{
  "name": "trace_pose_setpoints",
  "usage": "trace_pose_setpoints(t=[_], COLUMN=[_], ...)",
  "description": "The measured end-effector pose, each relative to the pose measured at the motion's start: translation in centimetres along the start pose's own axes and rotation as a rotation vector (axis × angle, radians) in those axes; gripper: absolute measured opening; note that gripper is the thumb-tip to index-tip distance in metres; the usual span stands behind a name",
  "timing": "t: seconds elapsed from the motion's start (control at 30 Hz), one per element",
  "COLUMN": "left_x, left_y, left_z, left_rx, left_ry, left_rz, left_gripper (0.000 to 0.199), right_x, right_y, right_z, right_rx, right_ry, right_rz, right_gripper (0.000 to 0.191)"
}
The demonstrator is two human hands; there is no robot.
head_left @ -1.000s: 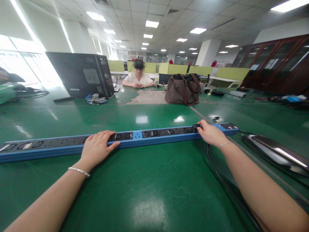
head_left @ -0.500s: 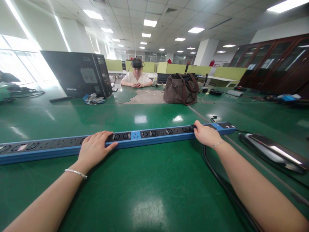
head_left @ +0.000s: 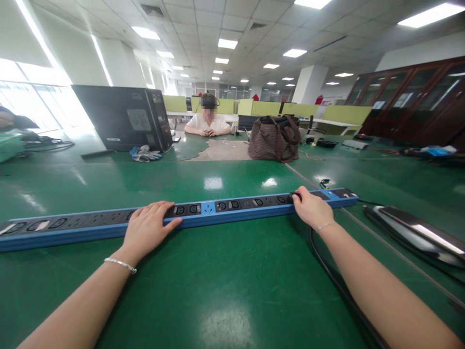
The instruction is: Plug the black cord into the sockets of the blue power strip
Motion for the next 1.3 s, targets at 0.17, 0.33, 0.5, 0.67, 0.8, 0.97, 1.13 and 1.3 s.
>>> trace_pose_setpoints(t=[0.17, 0.33, 0.5, 0.67, 0.8, 0.97, 1.13, 1.3], left_x=[-0.1, -0.1, 0.0, 0.0, 0.0, 0.0, 0.0, 0.0], left_y=[0.0, -0.1, 0.0, -0.1, -0.1, 0.1, 0.1, -0.1], left_z=[0.0, 0.0, 0.0, -0.1, 0.0, 0.0, -0.1, -0.1], left_rx=[-0.006, -0.015, -0.017, -0.019, -0.01, -0.007, -0.01, -0.033], left_ry=[0.004, 0.008, 0.02, 0.02, 0.017, 0.013, 0.015, 0.028], left_rz=[-0.006, -0.007, -0.007, -0.011, -0.008, 0.004, 0.01, 0.028], left_gripper=[0.055, 0.057, 0.058, 0.057, 0.058, 0.058, 0.058, 0.059], right_x=[0.7, 1.4, 1.4, 1.4, 1.2, 0.5, -0.8, -3.6], right_y=[-0.3, -1.0, 0.0, 3.5, 4.1, 3.4, 2.8, 1.4], right_z=[-0.4, -0.9, -0.8, -0.2, 0.0, 0.1, 0.6, 2.2], right_rx=[0.048, 0.083, 0.177, 0.435, 0.45, 0.359, 0.182, -0.02], right_ry=[-0.011, -0.024, 0.006, 0.047, 0.079, 0.085, 0.065, 0.142], right_rz=[-0.107, -0.238, -0.305, -0.426, -0.471, -0.487, -0.59, -0.771], right_gripper=[0.038, 0.036, 0.036, 0.036, 0.034, 0.029, 0.027, 0.028])
Point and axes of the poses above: each hand's wrist, its own z-axis away from the middle knuckle, its own y-axis out of the back of the hand, x = y × z, the point moved 3 cm from there along -z, towards the middle knuckle, and after that the axes turned 11 degrees about -z, right-handed, at the moved point
